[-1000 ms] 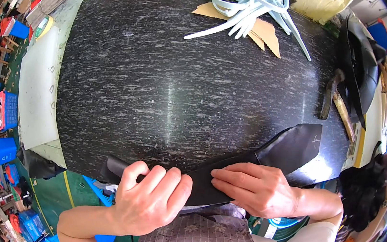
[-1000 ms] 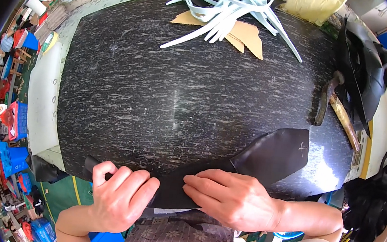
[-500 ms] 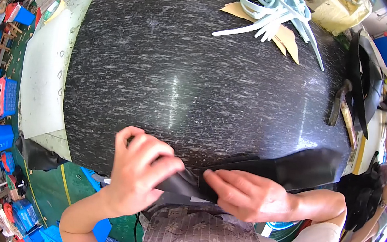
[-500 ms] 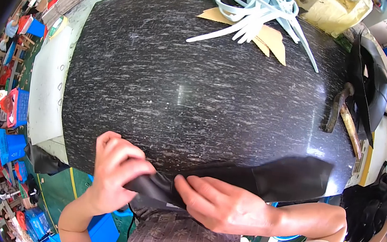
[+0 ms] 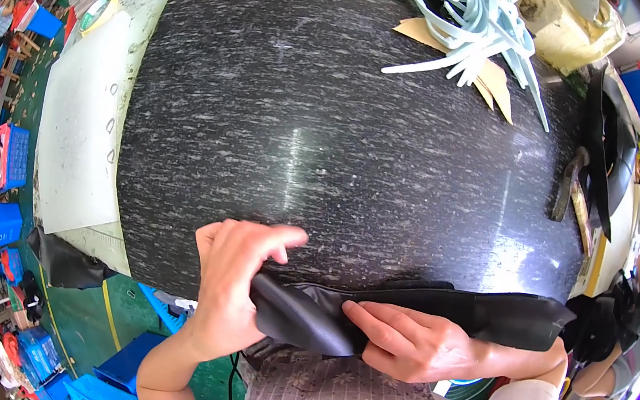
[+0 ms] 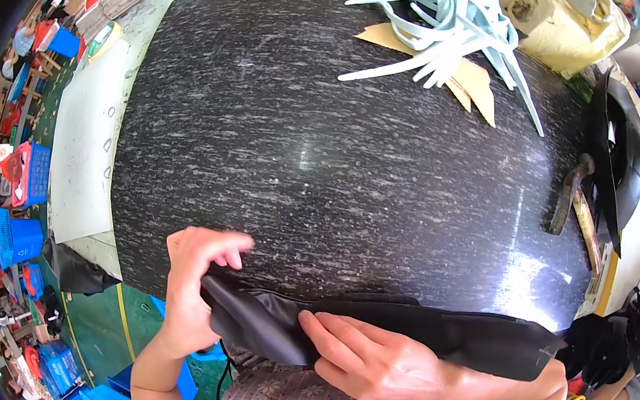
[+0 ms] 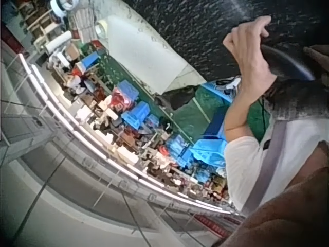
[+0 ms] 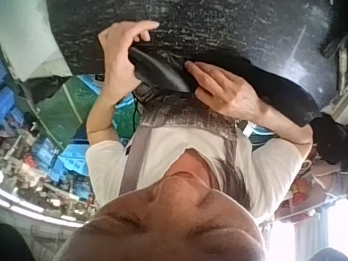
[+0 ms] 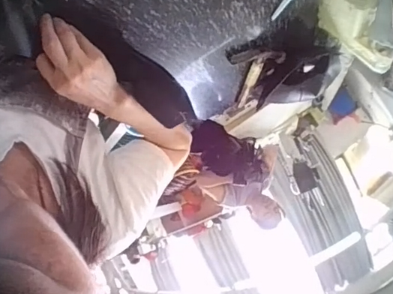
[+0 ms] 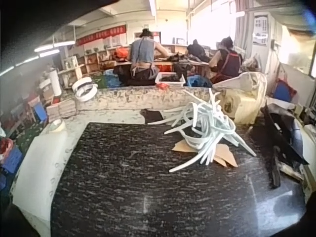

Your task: Assembling shoe upper components by applying reinforcement strips and folding edges at a factory workbench.

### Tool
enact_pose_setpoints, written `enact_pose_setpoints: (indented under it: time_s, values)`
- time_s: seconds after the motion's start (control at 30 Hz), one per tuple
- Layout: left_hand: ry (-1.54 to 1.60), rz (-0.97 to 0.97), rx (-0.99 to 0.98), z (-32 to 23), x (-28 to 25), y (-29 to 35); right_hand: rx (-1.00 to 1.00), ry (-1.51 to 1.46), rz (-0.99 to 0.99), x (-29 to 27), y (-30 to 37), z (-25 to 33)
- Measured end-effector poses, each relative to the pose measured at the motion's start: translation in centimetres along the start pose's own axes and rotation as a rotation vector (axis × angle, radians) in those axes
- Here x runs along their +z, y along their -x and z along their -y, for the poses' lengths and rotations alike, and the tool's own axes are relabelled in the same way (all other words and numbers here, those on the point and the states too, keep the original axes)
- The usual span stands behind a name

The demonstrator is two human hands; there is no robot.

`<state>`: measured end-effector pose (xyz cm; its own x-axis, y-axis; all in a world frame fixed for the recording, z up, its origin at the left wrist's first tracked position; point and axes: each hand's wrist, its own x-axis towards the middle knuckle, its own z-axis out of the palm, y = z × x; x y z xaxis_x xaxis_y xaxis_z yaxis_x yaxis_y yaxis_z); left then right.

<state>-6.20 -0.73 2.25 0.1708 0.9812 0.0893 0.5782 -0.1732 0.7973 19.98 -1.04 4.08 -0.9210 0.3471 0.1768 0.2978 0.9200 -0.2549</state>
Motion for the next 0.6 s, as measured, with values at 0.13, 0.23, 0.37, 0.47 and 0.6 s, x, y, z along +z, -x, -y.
enact_pose_setpoints:
  time_s: [0.13,0.23,0.37,0.47,0.6]
  values:
    - [-0.378,-0.063,0.457,0.7,-0.5,2.3,-0.017,-0.052,-0.039,-0.3,-0.4,-0.6]
    - [-0.439,-0.072,0.703,1.4,-0.1,2.7,0.045,-0.015,-0.003,-0.4,-1.7,0.1]
    - [-0.060,0.066,0.385,1.8,-0.8,1.6,0.063,0.007,-0.006,0.5,-0.8,0.0]
    - [-0.074,0.194,0.378,1.2,-1.5,0.5,0.040,-0.056,-0.052,0.4,-0.9,-0.4]
    - [-0.433,0.240,0.716,2.0,-3.1,-0.5,0.028,0.089,0.038,0.1,-1.2,0.2]
